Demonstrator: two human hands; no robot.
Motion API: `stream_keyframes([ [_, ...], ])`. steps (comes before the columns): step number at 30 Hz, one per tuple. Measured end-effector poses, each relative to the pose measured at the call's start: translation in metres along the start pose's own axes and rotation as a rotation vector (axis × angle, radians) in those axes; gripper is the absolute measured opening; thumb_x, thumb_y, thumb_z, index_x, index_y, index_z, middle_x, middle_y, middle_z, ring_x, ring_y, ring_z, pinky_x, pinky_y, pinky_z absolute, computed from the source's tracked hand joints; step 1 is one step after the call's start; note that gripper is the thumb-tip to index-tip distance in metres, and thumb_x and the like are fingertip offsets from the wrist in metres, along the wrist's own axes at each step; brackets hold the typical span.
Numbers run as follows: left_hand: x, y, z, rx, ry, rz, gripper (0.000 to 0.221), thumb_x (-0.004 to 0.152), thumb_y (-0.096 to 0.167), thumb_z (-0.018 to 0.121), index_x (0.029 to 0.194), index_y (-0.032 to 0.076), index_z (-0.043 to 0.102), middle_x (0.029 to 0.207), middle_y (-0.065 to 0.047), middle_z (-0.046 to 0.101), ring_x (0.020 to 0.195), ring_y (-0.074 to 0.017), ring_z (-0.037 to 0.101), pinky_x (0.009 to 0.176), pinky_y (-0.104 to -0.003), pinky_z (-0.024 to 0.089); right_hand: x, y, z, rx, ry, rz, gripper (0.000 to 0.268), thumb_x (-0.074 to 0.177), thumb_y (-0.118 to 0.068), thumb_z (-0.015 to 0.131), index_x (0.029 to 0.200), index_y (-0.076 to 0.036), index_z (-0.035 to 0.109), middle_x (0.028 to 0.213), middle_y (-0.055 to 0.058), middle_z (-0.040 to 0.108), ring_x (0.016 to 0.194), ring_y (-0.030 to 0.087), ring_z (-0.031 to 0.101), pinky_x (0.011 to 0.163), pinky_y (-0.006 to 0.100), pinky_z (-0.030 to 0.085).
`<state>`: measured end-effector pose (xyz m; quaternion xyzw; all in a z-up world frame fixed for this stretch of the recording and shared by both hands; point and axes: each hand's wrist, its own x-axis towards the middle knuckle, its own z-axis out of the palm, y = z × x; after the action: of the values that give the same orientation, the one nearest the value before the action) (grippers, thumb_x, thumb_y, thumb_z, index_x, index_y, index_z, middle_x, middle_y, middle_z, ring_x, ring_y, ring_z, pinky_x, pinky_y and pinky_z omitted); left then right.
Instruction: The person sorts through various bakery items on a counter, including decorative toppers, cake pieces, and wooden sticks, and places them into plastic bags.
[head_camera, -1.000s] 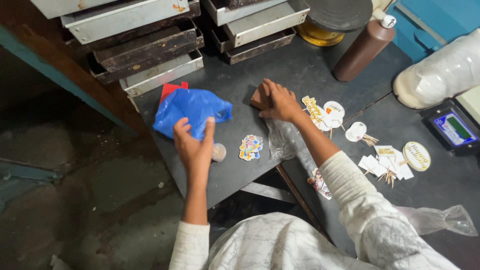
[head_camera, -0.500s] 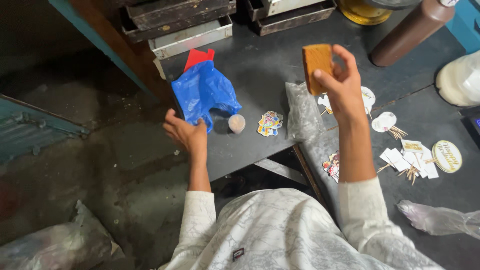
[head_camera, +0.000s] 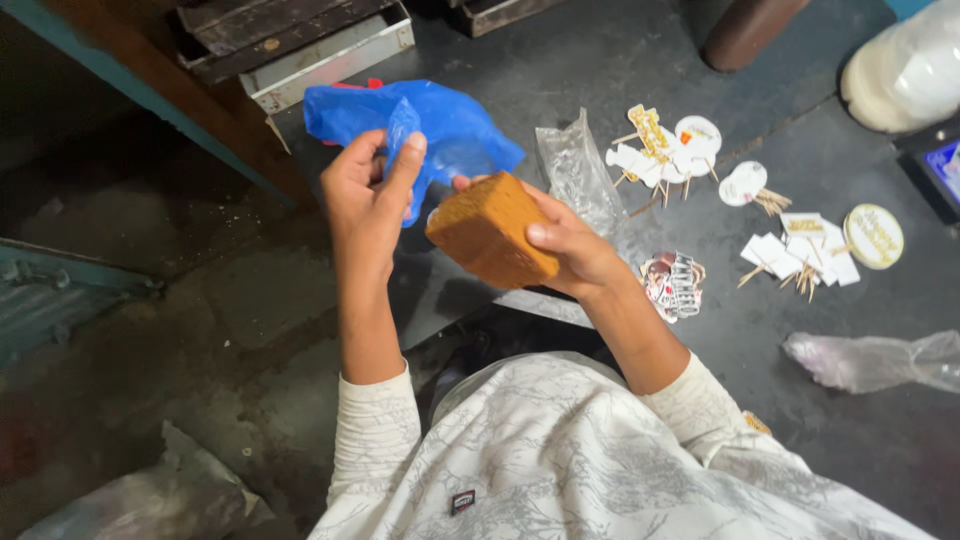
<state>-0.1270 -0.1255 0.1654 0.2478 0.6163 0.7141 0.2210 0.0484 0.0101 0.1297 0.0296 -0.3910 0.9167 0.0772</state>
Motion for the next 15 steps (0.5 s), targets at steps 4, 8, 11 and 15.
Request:
stream_keyframes([
  [4,-0.012,0.016,0.0,0.147,0.027,0.123,0.022,0.099,0.019,0.074,0.1,-0.002,0.072,0.073,0.006,0.06,0.062,0.0012,0.046,0.052,-0.019,0.034,0.002,0.01,-0.003,0.004,0.165,-0.035,0.077,0.094,-0.024,0.076,0.157,-0.003,0.038,0.148,0.013,0.053,0.135,0.022,0.056,0.115,0.038,0.045],
  [8,-0.027,0.015,0.007,0.229,0.002,0.222,0.022,0.102,0.019,0.075,0.1,-0.003,0.073,0.078,0.007,0.062,0.067,0.0015,0.046,0.057,-0.021,0.035,0.001,0.017,-0.004,-0.04,0.257,-0.094,0.064,0.097,-0.016,0.07,0.153,-0.003,0.041,0.145,0.012,0.055,0.132,0.021,0.058,0.112,0.037,0.048],
  [11,-0.032,0.014,0.016,0.287,0.052,0.34,0.022,0.102,0.018,0.076,0.101,-0.003,0.072,0.076,0.006,0.06,0.067,-0.0004,0.043,0.056,-0.023,0.034,0.003,0.02,0.0,-0.171,0.366,-0.114,0.057,0.098,-0.011,0.067,0.15,-0.004,0.044,0.14,0.008,0.056,0.128,0.018,0.058,0.107,0.036,0.049],
  [15,-0.035,0.02,0.021,0.4,0.039,0.451,0.02,0.1,0.017,0.077,0.102,-0.002,0.072,0.071,0.002,0.06,0.063,-0.0029,0.044,0.055,-0.025,0.035,0.004,0.022,0.009,-0.165,0.481,-0.062,0.053,0.097,-0.014,0.066,0.146,-0.005,0.048,0.134,0.006,0.06,0.123,0.017,0.061,0.101,0.034,0.051],
])
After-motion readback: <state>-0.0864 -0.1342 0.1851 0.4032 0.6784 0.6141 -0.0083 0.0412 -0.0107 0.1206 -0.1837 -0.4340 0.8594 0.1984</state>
